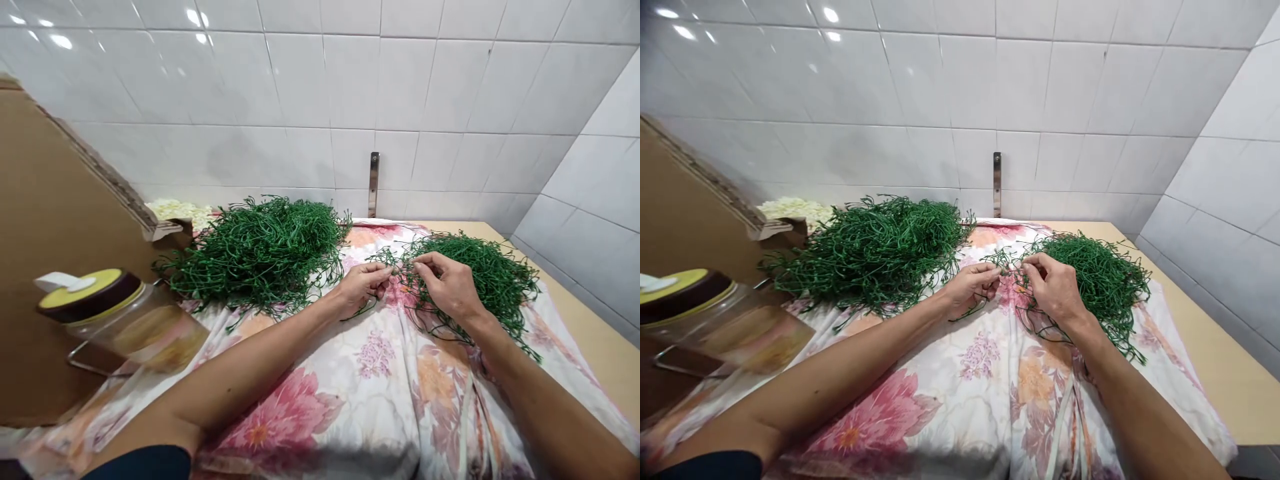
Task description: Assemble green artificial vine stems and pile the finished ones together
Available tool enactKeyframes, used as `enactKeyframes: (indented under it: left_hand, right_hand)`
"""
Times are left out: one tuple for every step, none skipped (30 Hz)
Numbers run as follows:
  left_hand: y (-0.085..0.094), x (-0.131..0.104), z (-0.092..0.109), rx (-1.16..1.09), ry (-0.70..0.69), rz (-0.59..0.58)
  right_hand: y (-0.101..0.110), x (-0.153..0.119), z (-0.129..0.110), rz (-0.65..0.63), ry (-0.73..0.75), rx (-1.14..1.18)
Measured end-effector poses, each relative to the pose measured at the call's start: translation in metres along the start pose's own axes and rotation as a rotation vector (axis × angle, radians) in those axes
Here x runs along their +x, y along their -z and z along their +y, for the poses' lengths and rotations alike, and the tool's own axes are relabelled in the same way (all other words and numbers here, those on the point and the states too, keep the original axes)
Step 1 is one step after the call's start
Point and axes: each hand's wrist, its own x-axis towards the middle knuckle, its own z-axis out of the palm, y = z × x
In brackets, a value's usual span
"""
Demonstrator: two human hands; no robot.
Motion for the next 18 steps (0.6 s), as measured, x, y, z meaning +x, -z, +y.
enactKeyframes:
  left_hand:
    - [0.0018, 0.0004, 0.0021, 0.004, -0.013, 0.005]
    - [0.0034, 0.0009, 0.0040, 0.013, -0.030, 0.015]
    - [0.0048, 0.0015, 0.0057, 0.028, -0.048, 0.029]
    - [0.0059, 0.0020, 0.0070, 0.044, -0.063, 0.046]
    - [0.0066, 0.0026, 0.0079, 0.063, -0.075, 0.065]
    - [0.0070, 0.0030, 0.0082, 0.083, -0.086, 0.081]
    - [0.0071, 0.0035, 0.0079, 0.101, -0.096, 0.089]
    - [0.0072, 0.0038, 0.0073, 0.114, -0.105, 0.087]
    - [0.0071, 0.0040, 0.0063, 0.122, -0.112, 0.078]
    - [0.0071, 0.0042, 0.0051, 0.127, -0.116, 0.063]
    - [0.0069, 0.0041, 0.0039, 0.130, -0.116, 0.047]
    - [0.0067, 0.0039, 0.0029, 0.131, -0.113, 0.033]
    - [0.0063, 0.0035, 0.0022, 0.130, -0.107, 0.024]
    - [0.0055, 0.0029, 0.0019, 0.128, -0.101, 0.019]
    - [0.0045, 0.0020, 0.0019, 0.126, -0.095, 0.016]
    - [0.0033, 0.0009, 0.0023, 0.125, -0.088, 0.015]
    - [0.0017, -0.0002, 0.0030, 0.126, -0.080, 0.014]
    - [0.0001, -0.0015, 0.0039, 0.128, -0.071, 0.015]
  right_hand:
    - [0.0005, -0.0004, -0.0017, -0.017, 0.007, 0.010]
    - [0.0010, -0.0009, -0.0034, -0.037, 0.015, 0.022]
    - [0.0013, -0.0013, -0.0051, -0.060, 0.021, 0.035]
    - [0.0015, -0.0018, -0.0065, -0.089, 0.025, 0.051]
    - [0.0015, -0.0022, -0.0076, -0.124, 0.027, 0.067]
    - [0.0013, -0.0025, -0.0084, -0.163, 0.029, 0.080]
    - [0.0011, -0.0028, -0.0090, -0.202, 0.031, 0.091]
    - [0.0009, -0.0029, -0.0093, -0.234, 0.036, 0.095]
    - [0.0007, -0.0030, -0.0095, -0.250, 0.046, 0.092]
    - [0.0004, -0.0030, -0.0097, -0.250, 0.060, 0.081]
    - [0.0001, -0.0031, -0.0099, -0.237, 0.077, 0.063]
    - [-0.0002, -0.0031, -0.0101, -0.218, 0.095, 0.043]
    - [-0.0006, -0.0032, -0.0104, -0.200, 0.109, 0.024]
    - [-0.0011, -0.0034, -0.0106, -0.188, 0.116, 0.010]
    - [-0.0018, -0.0037, -0.0107, -0.186, 0.115, 0.002]
    - [-0.0025, -0.0040, -0.0107, -0.193, 0.107, 0.000]
    - [-0.0033, -0.0045, -0.0106, -0.207, 0.095, 0.001]
    - [-0.0042, -0.0049, -0.0103, -0.225, 0.084, 0.004]
